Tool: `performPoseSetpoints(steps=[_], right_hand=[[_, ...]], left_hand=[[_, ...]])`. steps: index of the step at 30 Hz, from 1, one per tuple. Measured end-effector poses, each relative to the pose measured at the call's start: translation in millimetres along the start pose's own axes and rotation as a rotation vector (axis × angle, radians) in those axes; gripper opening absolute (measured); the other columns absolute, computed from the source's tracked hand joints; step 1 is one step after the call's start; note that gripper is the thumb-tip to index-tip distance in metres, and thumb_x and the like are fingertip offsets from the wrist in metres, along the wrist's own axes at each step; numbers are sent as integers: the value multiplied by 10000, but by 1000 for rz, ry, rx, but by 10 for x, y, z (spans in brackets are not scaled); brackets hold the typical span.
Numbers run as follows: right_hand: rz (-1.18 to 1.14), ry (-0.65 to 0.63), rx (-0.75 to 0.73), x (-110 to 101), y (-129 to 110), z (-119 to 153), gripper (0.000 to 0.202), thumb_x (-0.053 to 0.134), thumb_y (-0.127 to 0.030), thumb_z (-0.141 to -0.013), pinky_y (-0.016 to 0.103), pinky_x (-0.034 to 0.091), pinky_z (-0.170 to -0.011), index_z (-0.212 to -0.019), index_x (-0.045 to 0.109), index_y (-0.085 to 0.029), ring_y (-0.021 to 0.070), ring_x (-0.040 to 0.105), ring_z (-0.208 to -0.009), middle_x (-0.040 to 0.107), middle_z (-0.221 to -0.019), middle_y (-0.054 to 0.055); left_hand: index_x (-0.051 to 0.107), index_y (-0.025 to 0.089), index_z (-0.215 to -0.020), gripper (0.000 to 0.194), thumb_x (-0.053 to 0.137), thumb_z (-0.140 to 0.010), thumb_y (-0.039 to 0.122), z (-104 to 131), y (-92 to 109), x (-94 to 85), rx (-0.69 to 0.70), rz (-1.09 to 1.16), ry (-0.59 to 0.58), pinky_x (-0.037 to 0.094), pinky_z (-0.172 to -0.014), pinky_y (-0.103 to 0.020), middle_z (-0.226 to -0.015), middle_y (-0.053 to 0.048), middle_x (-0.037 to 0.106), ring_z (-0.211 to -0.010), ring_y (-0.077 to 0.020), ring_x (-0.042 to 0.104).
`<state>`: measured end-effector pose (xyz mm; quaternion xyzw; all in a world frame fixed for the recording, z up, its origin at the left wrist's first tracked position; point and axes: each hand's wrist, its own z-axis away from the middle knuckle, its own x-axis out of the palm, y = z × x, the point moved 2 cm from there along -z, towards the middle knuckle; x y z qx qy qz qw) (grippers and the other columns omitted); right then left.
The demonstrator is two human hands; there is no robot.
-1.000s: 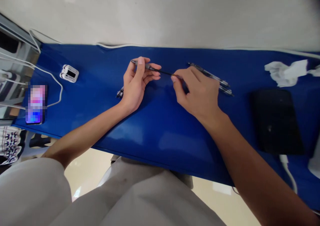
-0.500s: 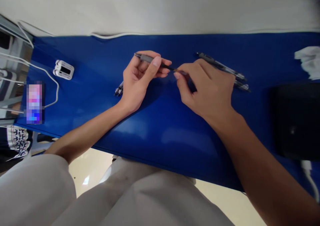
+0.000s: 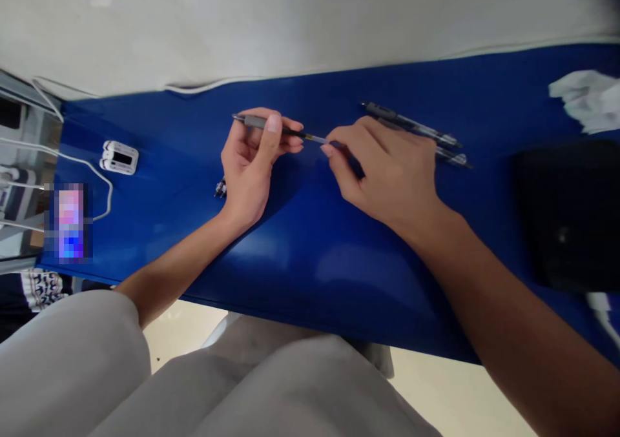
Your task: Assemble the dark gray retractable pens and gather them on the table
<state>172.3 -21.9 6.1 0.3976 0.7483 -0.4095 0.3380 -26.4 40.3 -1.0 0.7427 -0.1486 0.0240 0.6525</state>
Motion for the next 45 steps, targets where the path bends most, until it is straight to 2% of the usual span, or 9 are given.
performPoseSetpoints(steps=[5,10,14,17,22,25,33,40,45], right_hand=[[-12,-27,3,1,-32,-4,441,349,-477,-1218,438,555,-880,-1346,686,-223,323,752,-1039,780,-1153,137],[-60,-53,33,20,-53,-3,388,387,-459,-1214,461,572,-919,-1377,649,-223,348,762,-1127,789,-1218,144],[-102,-31,32,69,-23,7,367,419,-484,-1197,489,589,-912,-1401,610,-246,367,763,-1145,796,-1244,151],[-110,-9,33,102,0,-4,329,455,-484,-1177,486,597,-883,-1362,605,-256,359,768,-1093,796,-1202,142],[-78,28,5,140,10,-28,265,495,-387,-1122,473,600,-853,-1263,611,-195,348,778,-1012,774,-1159,147],[-58,36,-16,150,17,-22,287,475,-414,-1142,443,595,-847,-1276,629,-213,324,766,-989,780,-1145,135],[-84,41,-38,128,15,-15,385,444,-505,-1174,471,594,-838,-1365,659,-249,361,760,-1059,782,-1160,156],[-94,36,-33,108,-6,-28,416,440,-526,-1174,476,595,-864,-1375,665,-239,358,754,-1053,776,-1144,157],[-102,48,-17,109,-6,-25,435,422,-553,-1177,483,598,-858,-1380,660,-251,366,757,-1082,777,-1190,165]], left_hand=[[737,264,-1087,364,874,-963,578,4,26,22,-12,-2,-56,704,-922,-315,-1074,-33,840,-930,-167,832],[748,248,-1085,336,925,-937,492,31,12,45,-31,-18,-116,716,-962,-379,-1110,-57,851,-1064,-238,857],[767,255,-1063,321,934,-921,489,29,-21,43,-1,-42,-162,716,-971,-418,-1070,-34,841,-1163,-277,843],[798,270,-1052,300,936,-914,498,17,-36,28,63,-90,-202,715,-959,-426,-1054,-18,833,-1137,-271,841],[842,277,-1061,296,938,-913,516,-8,-67,-1,146,-122,-267,700,-952,-424,-1047,-25,832,-1073,-252,831],[854,275,-1044,341,971,-865,541,-27,-88,-11,172,-116,-288,690,-937,-403,-1032,-25,832,-1031,-237,823],[862,273,-1002,372,1018,-798,542,-27,-50,12,110,-106,-269,676,-839,-377,-991,-35,819,-901,-211,797],[837,255,-966,332,1041,-792,449,-7,-17,25,45,-74,-220,661,-871,-380,-945,-30,797,-964,-230,799],[836,242,-972,306,1013,-834,450,-8,-19,28,46,-80,-194,660,-874,-390,-956,-45,797,-970,-241,806]])
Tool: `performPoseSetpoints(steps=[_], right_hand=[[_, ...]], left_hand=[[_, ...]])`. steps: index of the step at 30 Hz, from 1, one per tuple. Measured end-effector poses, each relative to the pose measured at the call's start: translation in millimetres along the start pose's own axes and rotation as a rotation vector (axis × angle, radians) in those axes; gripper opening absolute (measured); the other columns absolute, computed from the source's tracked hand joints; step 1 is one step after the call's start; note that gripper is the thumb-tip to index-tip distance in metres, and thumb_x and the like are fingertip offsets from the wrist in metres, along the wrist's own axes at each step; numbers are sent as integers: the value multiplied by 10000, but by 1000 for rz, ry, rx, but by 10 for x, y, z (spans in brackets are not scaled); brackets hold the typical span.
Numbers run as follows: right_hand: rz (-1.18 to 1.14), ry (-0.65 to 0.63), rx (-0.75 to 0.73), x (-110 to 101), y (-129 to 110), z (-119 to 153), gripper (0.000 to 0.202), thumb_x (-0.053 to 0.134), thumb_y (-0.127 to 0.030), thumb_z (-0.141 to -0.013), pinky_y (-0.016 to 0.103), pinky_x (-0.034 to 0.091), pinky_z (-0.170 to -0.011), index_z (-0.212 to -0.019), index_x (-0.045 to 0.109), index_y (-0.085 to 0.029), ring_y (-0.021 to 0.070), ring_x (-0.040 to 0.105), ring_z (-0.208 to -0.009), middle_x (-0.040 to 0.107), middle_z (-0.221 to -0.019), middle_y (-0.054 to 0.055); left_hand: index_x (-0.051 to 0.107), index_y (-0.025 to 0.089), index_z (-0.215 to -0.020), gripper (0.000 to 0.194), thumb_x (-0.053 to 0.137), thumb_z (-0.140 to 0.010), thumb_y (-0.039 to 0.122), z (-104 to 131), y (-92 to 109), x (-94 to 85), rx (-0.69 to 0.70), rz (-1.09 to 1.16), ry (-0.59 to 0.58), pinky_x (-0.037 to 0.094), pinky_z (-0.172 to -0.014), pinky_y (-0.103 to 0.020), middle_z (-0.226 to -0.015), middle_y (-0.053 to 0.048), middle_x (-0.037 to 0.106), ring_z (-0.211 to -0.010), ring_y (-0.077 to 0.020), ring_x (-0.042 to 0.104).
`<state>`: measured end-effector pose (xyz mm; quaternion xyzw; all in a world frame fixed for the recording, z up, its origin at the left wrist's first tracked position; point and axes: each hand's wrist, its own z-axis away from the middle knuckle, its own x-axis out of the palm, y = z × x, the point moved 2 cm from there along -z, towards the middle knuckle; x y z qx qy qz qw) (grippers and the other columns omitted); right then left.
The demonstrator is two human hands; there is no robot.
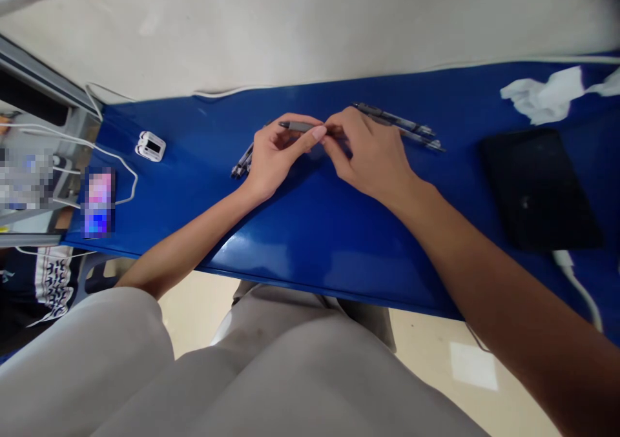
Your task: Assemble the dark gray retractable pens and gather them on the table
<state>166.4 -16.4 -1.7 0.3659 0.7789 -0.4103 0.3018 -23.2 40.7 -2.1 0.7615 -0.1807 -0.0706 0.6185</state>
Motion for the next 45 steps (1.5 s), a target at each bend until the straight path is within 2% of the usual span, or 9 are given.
performPoseSetpoints(steps=[7,13,18,23,27,34,40,45], right_hand=[[6,3,-25,-2,0,-4,432,397,-535,-1186,457,577,-848,-1322,680,-238,345,760,-1046,782,-1120,153],[-38,43,-9,9,27,-6,390,488,-543,-1158,445,567,-809,-1337,663,-243,341,757,-1002,785,-1120,148],[9,42,-79,-24,-17,-21,327,446,-443,-1185,408,534,-774,-1227,691,-232,310,759,-962,793,-1081,129],[-21,81,-66,-44,-32,-30,273,553,-443,-1144,381,507,-720,-1218,677,-211,295,750,-904,790,-1035,121],[8,54,-100,-51,-52,-43,286,480,-415,-1175,378,501,-722,-1151,694,-226,274,728,-876,787,-1052,118],[-45,77,-53,-23,-10,-27,318,550,-497,-1141,394,530,-717,-1241,685,-227,316,752,-923,791,-1031,126],[18,43,-76,-34,-20,-27,353,439,-456,-1187,398,532,-768,-1203,708,-229,295,745,-943,791,-1071,122],[-29,51,-29,-5,10,-15,374,516,-529,-1151,428,550,-780,-1301,686,-232,333,751,-981,789,-1082,131]], left_hand=[[848,274,-1001,340,976,-856,555,0,-39,-14,51,-58,-22,660,-817,-370,-969,-31,806,-932,-221,797],[846,254,-986,323,986,-856,513,-3,-39,-8,26,-22,0,642,-805,-356,-950,-40,805,-860,-198,785],[848,245,-989,343,968,-867,542,10,-13,4,30,-34,5,617,-744,-305,-918,-34,812,-776,-155,742],[850,240,-992,347,948,-884,555,22,-9,9,43,-44,7,607,-716,-285,-939,-49,824,-786,-150,733],[852,239,-992,346,946,-887,555,23,-5,6,43,-50,17,610,-719,-288,-963,-56,828,-785,-149,724],[846,241,-996,332,939,-897,543,21,-13,-1,37,-56,12,610,-717,-289,-941,-48,830,-789,-154,742],[843,249,-1000,338,938,-898,557,7,-43,-14,48,-51,6,627,-752,-312,-962,-39,818,-829,-170,763],[842,264,-1001,343,950,-882,567,9,-43,-19,60,-49,-7,648,-772,-336,-948,-29,802,-845,-183,769]])
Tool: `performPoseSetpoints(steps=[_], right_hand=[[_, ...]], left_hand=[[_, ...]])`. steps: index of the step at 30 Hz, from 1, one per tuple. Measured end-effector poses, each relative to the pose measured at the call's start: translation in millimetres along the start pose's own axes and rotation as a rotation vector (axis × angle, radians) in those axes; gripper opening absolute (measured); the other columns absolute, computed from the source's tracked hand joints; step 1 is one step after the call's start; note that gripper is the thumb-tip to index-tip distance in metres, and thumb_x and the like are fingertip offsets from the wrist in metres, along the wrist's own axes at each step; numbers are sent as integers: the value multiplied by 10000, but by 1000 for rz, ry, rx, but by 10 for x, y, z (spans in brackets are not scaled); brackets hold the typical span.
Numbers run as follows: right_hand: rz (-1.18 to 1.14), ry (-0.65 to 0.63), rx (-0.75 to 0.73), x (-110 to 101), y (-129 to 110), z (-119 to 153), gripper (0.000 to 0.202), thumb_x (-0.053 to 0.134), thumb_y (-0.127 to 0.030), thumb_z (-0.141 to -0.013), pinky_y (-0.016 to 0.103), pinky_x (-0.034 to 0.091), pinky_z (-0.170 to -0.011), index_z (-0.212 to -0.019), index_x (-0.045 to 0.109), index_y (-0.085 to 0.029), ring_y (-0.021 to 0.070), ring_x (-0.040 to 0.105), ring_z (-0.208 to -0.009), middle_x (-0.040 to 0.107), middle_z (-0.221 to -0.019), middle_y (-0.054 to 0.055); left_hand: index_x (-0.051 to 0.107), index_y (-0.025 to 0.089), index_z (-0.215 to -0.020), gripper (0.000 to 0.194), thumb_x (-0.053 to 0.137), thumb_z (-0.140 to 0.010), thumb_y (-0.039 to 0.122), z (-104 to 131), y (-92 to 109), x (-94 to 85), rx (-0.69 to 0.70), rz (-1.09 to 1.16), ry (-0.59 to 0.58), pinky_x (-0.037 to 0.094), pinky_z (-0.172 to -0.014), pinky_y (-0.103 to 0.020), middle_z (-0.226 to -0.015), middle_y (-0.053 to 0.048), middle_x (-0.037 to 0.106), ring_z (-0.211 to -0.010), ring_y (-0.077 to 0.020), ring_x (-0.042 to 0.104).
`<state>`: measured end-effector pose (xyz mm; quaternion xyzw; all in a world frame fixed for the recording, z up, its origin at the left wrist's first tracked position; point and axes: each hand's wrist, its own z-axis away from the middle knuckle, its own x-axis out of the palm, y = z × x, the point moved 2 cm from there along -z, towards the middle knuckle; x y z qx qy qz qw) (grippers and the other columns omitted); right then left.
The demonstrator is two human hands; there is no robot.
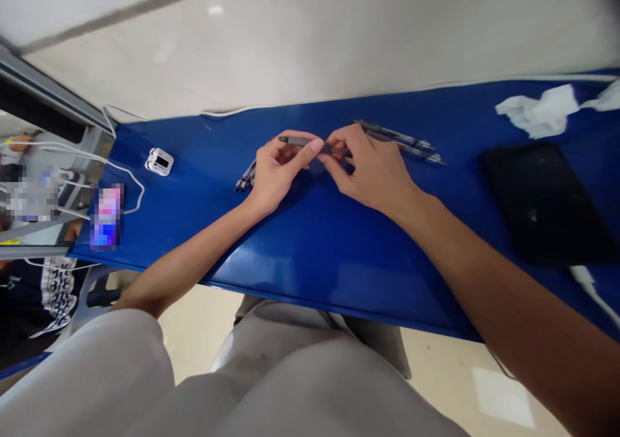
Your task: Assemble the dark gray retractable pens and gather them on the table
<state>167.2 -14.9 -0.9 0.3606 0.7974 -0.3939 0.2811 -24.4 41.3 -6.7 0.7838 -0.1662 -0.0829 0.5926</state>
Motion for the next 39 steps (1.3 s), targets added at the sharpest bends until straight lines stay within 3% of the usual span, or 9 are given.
performPoseSetpoints(steps=[6,11,16,22,31,39], right_hand=[[35,-42,-14,-22,-28,-4,395,412,-490,-1197,421,531,-821,-1257,698,-224,318,755,-1008,790,-1112,131],[25,-8,-26,-9,-3,10,393,480,-523,-1177,409,526,-797,-1291,693,-213,319,750,-999,788,-1094,129],[-4,-28,-46,2,13,13,389,415,-499,-1201,418,520,-821,-1243,707,-245,309,753,-988,787,-1114,111],[-57,48,-25,-3,41,23,384,502,-571,-1165,449,549,-835,-1361,679,-293,334,751,-1022,801,-1147,110],[-82,33,-35,34,82,23,411,454,-568,-1186,420,526,-816,-1254,719,-262,308,755,-924,803,-1057,101],[-159,34,-81,5,58,-9,439,426,-546,-1204,397,502,-720,-1132,739,-246,263,719,-731,756,-844,58]], left_hand=[[841,261,-998,339,937,-897,570,-3,9,1,-2,2,-7,648,-795,-343,-973,-37,803,-874,-193,772],[845,257,-1010,360,937,-893,585,-4,4,-6,23,2,-24,630,-773,-313,-960,-27,794,-836,-165,749],[851,241,-1035,342,929,-914,551,10,9,-13,30,25,-37,608,-785,-313,-983,-35,782,-815,-148,738],[834,247,-1024,362,919,-914,581,-3,-24,-21,-1,58,15,612,-789,-322,-974,-38,785,-895,-181,765],[825,219,-1009,364,924,-918,557,-15,-17,-21,-44,60,31,592,-772,-311,-947,-50,782,-857,-173,762],[823,222,-1032,360,905,-935,559,-22,-46,-36,-44,33,10,590,-761,-302,-977,-57,804,-900,-188,776]])
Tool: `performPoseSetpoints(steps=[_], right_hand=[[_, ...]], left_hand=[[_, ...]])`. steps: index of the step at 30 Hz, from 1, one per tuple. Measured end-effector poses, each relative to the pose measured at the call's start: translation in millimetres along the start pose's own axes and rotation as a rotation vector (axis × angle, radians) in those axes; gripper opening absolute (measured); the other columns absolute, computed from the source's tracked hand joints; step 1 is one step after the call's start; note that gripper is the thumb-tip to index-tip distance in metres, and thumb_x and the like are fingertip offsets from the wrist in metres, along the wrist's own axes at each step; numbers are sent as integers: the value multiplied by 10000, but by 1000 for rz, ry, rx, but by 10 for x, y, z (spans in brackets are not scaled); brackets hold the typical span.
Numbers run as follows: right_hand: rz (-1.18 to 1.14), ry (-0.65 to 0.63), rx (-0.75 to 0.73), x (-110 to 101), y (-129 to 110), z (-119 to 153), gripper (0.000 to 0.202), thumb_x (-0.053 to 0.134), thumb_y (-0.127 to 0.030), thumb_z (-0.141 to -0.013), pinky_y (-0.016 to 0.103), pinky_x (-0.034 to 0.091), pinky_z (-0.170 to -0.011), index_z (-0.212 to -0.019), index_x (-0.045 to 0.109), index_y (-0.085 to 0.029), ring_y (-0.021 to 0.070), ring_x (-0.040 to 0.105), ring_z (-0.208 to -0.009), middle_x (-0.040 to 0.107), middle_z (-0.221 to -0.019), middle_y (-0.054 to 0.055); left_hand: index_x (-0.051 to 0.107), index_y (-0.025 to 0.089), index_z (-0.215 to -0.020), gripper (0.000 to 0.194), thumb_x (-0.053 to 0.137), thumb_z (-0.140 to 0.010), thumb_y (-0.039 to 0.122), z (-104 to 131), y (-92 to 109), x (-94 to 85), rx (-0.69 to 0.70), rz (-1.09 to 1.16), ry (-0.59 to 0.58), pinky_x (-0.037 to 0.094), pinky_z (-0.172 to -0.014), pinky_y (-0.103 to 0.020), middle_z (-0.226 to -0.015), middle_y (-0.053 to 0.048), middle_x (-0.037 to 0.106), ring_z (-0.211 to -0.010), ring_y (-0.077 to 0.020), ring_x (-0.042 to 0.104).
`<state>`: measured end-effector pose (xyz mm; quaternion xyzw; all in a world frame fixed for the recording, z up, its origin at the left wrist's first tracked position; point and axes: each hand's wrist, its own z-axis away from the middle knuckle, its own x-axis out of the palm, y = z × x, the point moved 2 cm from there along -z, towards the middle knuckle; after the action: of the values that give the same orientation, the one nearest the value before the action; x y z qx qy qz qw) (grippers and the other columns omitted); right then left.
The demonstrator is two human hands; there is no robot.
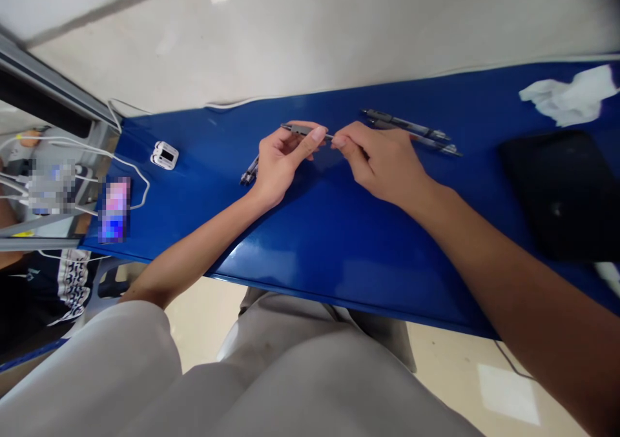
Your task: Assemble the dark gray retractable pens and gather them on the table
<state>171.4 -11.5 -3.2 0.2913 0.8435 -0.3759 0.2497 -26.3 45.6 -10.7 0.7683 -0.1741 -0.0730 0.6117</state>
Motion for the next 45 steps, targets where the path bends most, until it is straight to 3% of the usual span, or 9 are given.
performPoseSetpoints(steps=[7,12,15,22,28,35,45], right_hand=[[-22,-4,23,-6,-46,7,423,435,-508,-1206,371,535,-715,-1134,753,-239,237,717,-692,762,-822,42],[-15,-34,-9,1,-111,47,434,519,-535,-1171,380,582,-759,-1462,645,-239,263,770,-830,809,-998,62],[24,-73,-107,-8,-211,54,382,573,-485,-1145,379,576,-755,-1411,689,-236,278,784,-936,816,-1153,101],[0,-184,-296,-8,-414,49,353,686,-347,-1058,426,617,-860,-1393,732,-244,311,775,-1080,820,-1230,112],[39,-167,-334,29,-368,53,282,649,-299,-1093,450,641,-861,-1349,760,-259,301,758,-1029,832,-1129,97],[-5,-143,-407,147,-340,60,271,626,-251,-1113,509,649,-970,-1341,771,-231,306,752,-1039,830,-1178,108],[-1,-145,-375,109,-306,73,291,664,-273,-1078,524,643,-973,-1349,769,-252,320,750,-1056,831,-1175,103]], left_hand=[[823,218,-1031,393,898,-930,590,14,42,21,-2,29,-15,598,-781,-323,-1030,-67,810,-904,-193,766],[797,217,-978,428,812,-989,645,6,68,20,-60,81,19,601,-802,-326,-963,-54,765,-849,-171,739],[791,233,-986,463,737,-1025,690,-11,78,14,-99,122,54,589,-770,-314,-874,-36,709,-821,-165,723],[784,244,-952,594,617,-1025,810,1,105,29,-95,78,-7,553,-692,-327,-849,-40,690,-747,-157,657],[822,276,-1026,558,603,-1049,789,1,84,6,-52,94,-79,526,-699,-366,-901,-54,710,-768,-170,630],[831,235,-1007,561,623,-1061,753,30,115,25,-33,90,-121,487,-660,-321,-874,-38,667,-720,-132,601],[835,266,-1079,592,597,-1041,807,43,135,40,-33,-34,-86,547,-671,-340,-905,-50,739,-784,-179,695]])
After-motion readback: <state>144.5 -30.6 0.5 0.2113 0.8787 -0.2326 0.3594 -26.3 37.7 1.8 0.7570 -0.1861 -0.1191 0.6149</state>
